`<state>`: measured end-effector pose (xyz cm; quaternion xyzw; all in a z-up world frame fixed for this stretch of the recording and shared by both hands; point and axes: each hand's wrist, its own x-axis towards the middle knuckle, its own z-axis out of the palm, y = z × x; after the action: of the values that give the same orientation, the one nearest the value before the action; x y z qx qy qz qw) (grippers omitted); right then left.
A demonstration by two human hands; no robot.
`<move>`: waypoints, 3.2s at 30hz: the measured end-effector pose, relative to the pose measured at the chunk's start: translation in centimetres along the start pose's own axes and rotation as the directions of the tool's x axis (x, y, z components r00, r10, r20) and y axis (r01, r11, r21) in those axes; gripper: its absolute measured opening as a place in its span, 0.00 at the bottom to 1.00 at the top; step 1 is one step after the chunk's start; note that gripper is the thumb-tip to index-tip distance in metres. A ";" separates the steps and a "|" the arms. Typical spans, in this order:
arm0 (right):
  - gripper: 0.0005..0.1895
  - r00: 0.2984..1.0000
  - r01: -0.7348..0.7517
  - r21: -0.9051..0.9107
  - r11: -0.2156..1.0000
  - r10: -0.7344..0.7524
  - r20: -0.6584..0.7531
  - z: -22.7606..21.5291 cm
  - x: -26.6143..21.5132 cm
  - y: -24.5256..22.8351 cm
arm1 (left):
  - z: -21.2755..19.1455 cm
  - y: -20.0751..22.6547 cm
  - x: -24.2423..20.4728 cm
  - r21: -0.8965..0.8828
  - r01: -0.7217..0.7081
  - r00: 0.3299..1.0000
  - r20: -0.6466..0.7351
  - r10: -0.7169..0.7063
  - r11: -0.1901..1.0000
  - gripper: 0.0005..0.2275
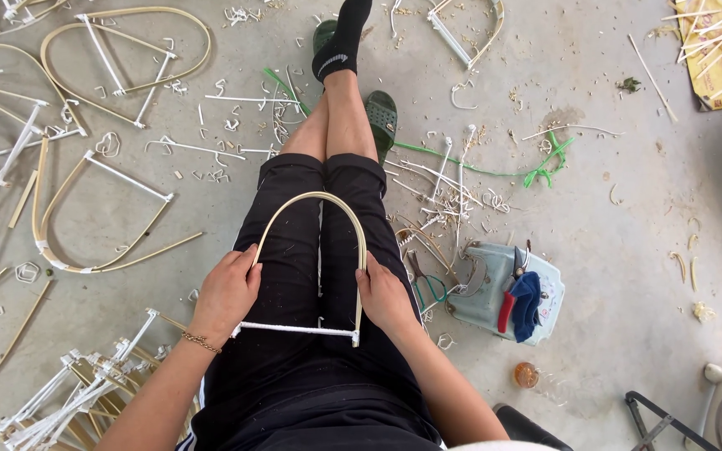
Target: The recorder is assembling and wrapping rattan or bamboo components for furniture manufacturing.
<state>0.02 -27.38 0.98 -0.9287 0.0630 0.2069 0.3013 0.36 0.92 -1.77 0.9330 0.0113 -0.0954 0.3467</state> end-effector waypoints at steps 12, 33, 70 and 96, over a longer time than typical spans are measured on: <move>0.25 1.000 0.020 0.049 0.999 -0.020 0.009 -0.6 -0.8 -0.4 | -0.1 0.0 -0.7 0.019 -0.052 0.999 -0.003 0.052 0.998 0.17; 0.27 0.999 0.009 0.031 0.999 -0.010 0.041 -0.1 -0.4 0.0 | 1.4 -0.9 -1.3 0.070 -0.094 0.990 -0.098 0.101 0.993 0.16; 0.14 0.938 0.329 0.489 0.808 -0.340 -0.069 -10.7 6.4 5.0 | -3.9 5.7 10.7 -0.432 -0.247 0.946 0.086 0.313 0.867 0.13; 0.19 0.819 0.556 -0.278 0.783 -0.573 0.025 -8.3 5.6 2.1 | -3.4 7.9 4.4 0.061 -0.444 0.853 -0.279 0.442 0.894 0.18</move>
<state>7.43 -33.90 3.54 -0.9431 -0.2376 0.0853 0.2164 5.98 -3.01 5.02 0.9134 -0.1535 0.1226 0.3566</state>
